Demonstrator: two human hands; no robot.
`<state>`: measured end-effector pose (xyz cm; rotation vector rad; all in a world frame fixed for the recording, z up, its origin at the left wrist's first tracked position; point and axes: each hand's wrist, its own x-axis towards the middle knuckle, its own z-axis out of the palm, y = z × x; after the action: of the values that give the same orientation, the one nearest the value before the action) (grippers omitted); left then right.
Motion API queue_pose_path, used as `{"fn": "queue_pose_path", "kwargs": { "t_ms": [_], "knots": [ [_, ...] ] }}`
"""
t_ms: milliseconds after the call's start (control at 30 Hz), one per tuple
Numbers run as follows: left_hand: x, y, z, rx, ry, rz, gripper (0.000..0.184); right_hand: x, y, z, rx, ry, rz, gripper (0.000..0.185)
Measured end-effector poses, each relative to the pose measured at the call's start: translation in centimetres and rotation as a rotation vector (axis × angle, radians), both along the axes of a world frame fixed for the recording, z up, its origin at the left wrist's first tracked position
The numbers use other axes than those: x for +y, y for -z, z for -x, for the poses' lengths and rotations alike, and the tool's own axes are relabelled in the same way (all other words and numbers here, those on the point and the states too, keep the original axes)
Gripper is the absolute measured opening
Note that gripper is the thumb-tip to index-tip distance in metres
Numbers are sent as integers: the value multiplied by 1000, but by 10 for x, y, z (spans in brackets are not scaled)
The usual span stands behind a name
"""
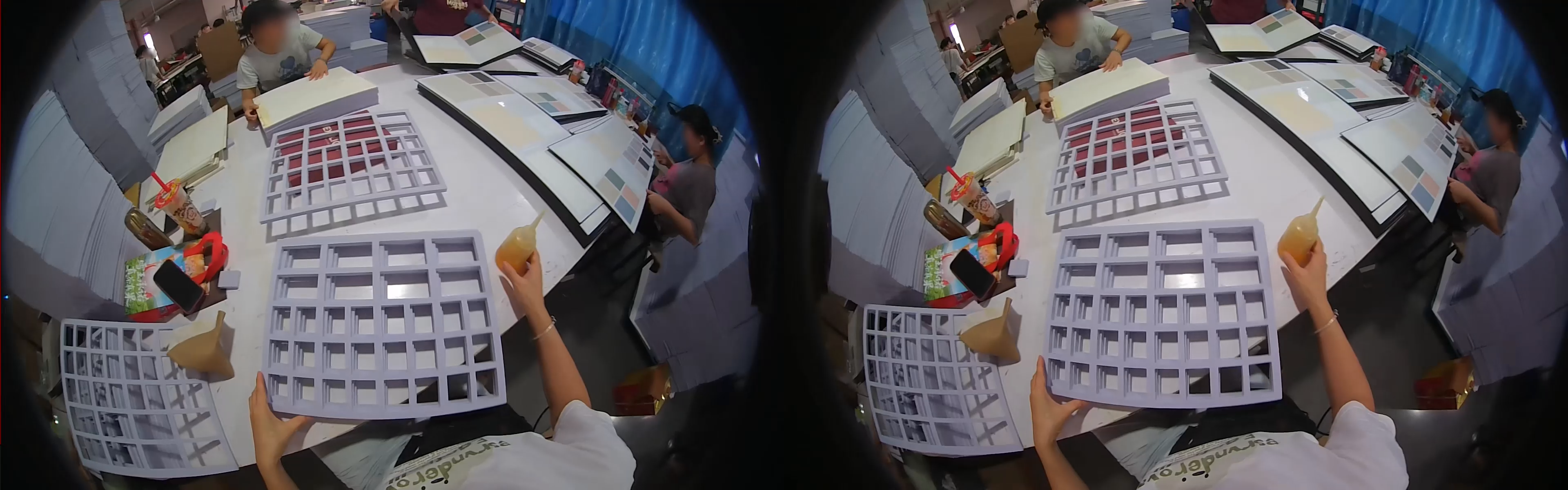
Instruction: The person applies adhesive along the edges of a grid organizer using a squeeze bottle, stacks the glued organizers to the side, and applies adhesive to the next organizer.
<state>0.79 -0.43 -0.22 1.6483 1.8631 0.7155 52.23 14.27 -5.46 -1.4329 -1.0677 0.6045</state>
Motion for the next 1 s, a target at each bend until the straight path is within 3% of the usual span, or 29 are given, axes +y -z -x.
{"fn": "queue_pose_path", "kwargs": {
  "t_ms": [133, 300, 367, 400, 433, 567, 700, 867, 900, 1000],
  "knots": [
    [-2, 14, -40, 59, -74, -144, 117, 23, 14, -26, 84, 67, -48, 47],
    [-20, 21, -103, -103, -45, -169, 113, 1, -51, -57, 301, 59, -109, 48],
    [-21, 19, -120, -74, -66, -265, 97, -9, -80, -65, 294, 20, -38, 51],
    [-21, 20, -127, -69, -83, -312, 89, -12, -95, -70, 282, -2, -2, 52],
    [-25, 22, -121, -102, -57, -185, 101, -14, -105, -70, 256, -16, -3, 57],
    [-25, 28, -119, -34, -4, -239, 106, -3, -128, -81, -93, 78, -19, 60],
    [-29, 31, -125, 18, 10, -265, 108, 16, -159, -71, -129, 70, -2, 61],
    [-29, 29, -129, -11, -5, -216, 107, 61, -151, -73, -179, -38, 8, 57],
    [-29, 25, -129, -68, 24, -305, 98, 67, -149, -74, -175, -23, 29, 57],
    [-30, 22, -128, -362, -141, 17, 86, 71, -119, -85, 245, -65, 163, 43]
  ]
}}
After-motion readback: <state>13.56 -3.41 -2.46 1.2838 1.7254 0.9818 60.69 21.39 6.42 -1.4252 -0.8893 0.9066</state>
